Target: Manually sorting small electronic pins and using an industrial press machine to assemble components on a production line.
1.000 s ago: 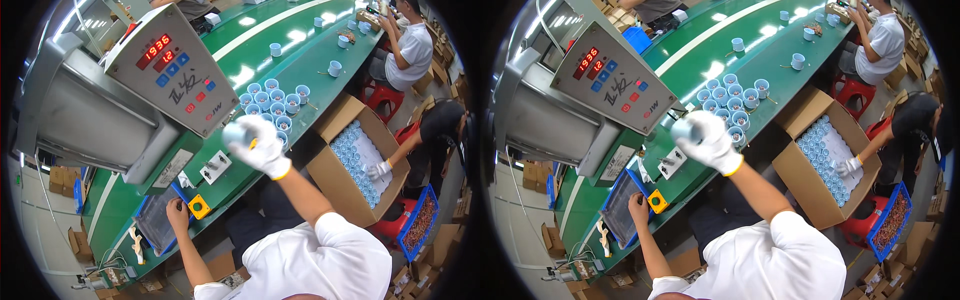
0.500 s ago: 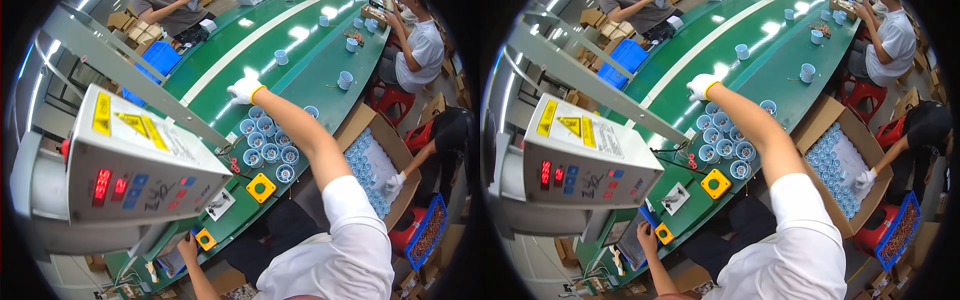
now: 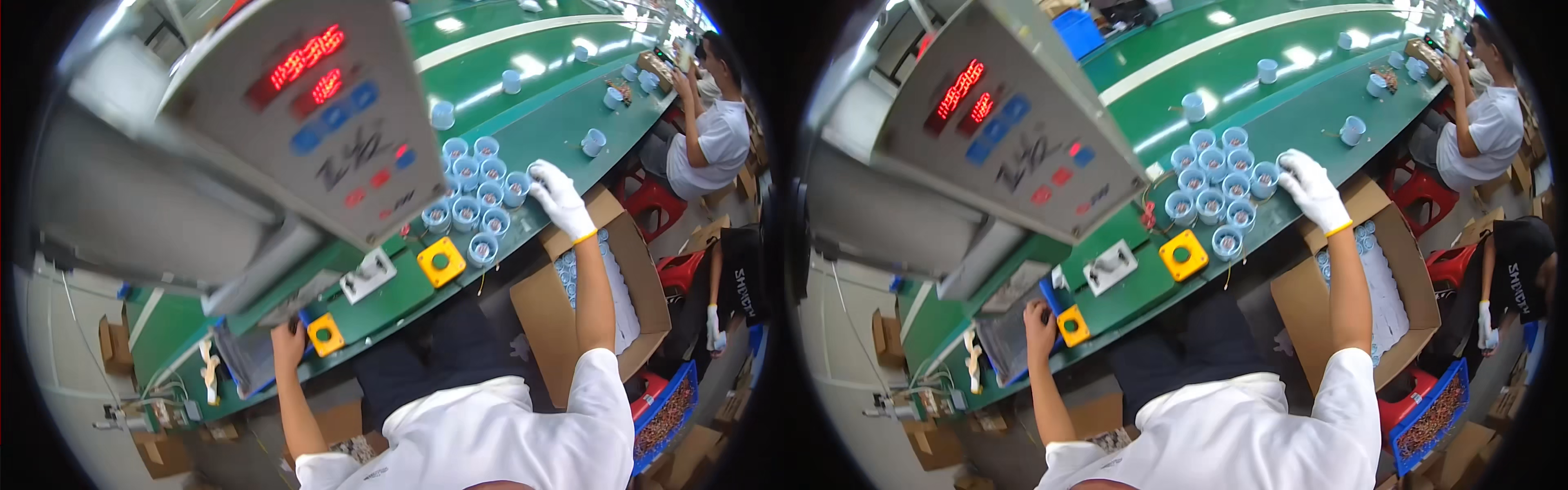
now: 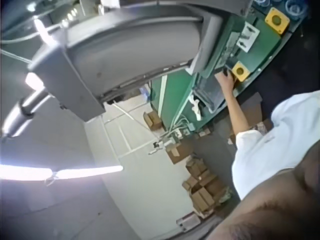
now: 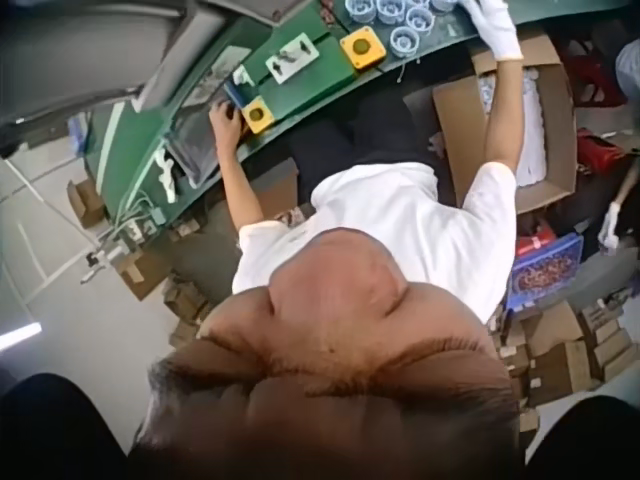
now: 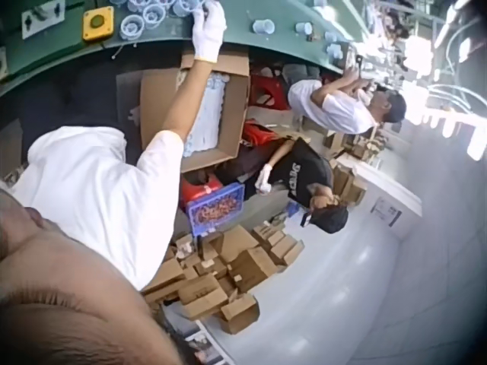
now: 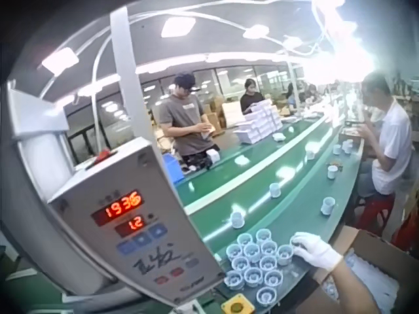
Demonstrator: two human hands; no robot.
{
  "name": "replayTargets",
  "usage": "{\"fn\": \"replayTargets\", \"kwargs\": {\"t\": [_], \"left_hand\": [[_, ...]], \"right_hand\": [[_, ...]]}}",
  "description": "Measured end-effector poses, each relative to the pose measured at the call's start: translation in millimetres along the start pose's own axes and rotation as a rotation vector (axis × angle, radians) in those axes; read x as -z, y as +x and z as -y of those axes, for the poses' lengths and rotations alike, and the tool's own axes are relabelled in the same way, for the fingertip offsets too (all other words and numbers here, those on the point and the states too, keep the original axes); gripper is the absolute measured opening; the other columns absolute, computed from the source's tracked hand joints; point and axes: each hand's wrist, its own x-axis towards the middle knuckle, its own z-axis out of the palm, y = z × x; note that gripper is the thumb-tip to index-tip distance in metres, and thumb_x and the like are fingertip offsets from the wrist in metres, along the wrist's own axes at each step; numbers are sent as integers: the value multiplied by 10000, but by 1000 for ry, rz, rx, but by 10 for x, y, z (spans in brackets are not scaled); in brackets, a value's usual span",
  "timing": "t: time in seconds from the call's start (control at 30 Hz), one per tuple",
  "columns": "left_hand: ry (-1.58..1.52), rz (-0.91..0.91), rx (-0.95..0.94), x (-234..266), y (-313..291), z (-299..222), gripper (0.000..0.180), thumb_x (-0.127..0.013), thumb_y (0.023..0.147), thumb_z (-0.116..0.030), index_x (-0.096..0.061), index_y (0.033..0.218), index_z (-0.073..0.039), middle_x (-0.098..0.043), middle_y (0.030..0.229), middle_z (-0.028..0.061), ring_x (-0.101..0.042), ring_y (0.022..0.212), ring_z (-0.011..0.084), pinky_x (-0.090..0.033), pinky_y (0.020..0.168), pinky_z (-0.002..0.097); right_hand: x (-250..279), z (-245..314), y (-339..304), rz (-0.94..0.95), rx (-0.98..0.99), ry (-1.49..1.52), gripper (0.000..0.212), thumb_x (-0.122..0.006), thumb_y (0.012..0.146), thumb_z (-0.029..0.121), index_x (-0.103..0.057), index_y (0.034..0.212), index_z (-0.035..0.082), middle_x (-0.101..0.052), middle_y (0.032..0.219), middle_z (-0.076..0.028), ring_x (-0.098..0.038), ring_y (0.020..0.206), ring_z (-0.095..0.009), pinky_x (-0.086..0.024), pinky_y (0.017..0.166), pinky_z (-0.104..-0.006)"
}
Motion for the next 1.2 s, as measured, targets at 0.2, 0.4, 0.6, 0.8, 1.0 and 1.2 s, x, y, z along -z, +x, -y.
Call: {"fn": "replayTargets", "kwargs": {"t": [0.2,0.4,0.6,0.8,1.0,1.2], "left_hand": [[-5,-74,-57,-37,-89,114,145,-724,978,-47,-693,1113,-8,-657,1251,189,-587,1205,411,-473,1072,480],[-70,-216,-35,-5,-157,25,99,-686,1051,-67,-684,1120,4,-723,1067,192,-685,1066,392,-534,972,467],[-201,-304,-8,-30,-163,-83,159,-744,1019,-50,-742,1165,14,-786,1026,185,-774,953,323,-581,885,404],[-150,-357,-73,-26,-217,-40,163,-780,1000,-62,-804,1149,-1,-802,1060,190,-787,969,331,-591,870,409],[-150,-341,-44,-12,-226,-70,149,-787,997,-76,-813,1130,-14,-807,1069,188,-789,982,344,-596,872,415],[-148,-326,-19,-24,-203,-83,162,-780,1009,-79,-812,1155,-16,-808,1084,188,-790,981,336,-599,893,404]], "right_hand": [[-296,978,-282,-716,-267,544,474,-822,965,117,-674,1397,-11,-739,1232,-134,-733,1139,-250,-627,956,-434],[-1096,2684,-382,-74,73,565,778,-983,755,288,-685,1418,12,-750,1235,-175,-770,1106,-311,-604,999,-390],[-1659,3052,-126,-88,162,609,683,-1001,707,198,-712,1301,23,-731,1142,-170,-757,1014,-373,-613,905,-430],[-1697,3178,0,-20,186,509,504,-957,754,204,-727,1175,50,-740,1010,-139,-742,937,-386,-605,827,-452],[-1792,3107,-19,-21,228,451,501,-958,764,184,-728,1188,50,-744,1042,-138,-745,928,-381,-602,816,-456],[-1697,3138,-6,-112,312,495,528,-970,771,192,-727,1216,47,-743,1095,-140,-745,942,-365,-605,827,-442]]}}
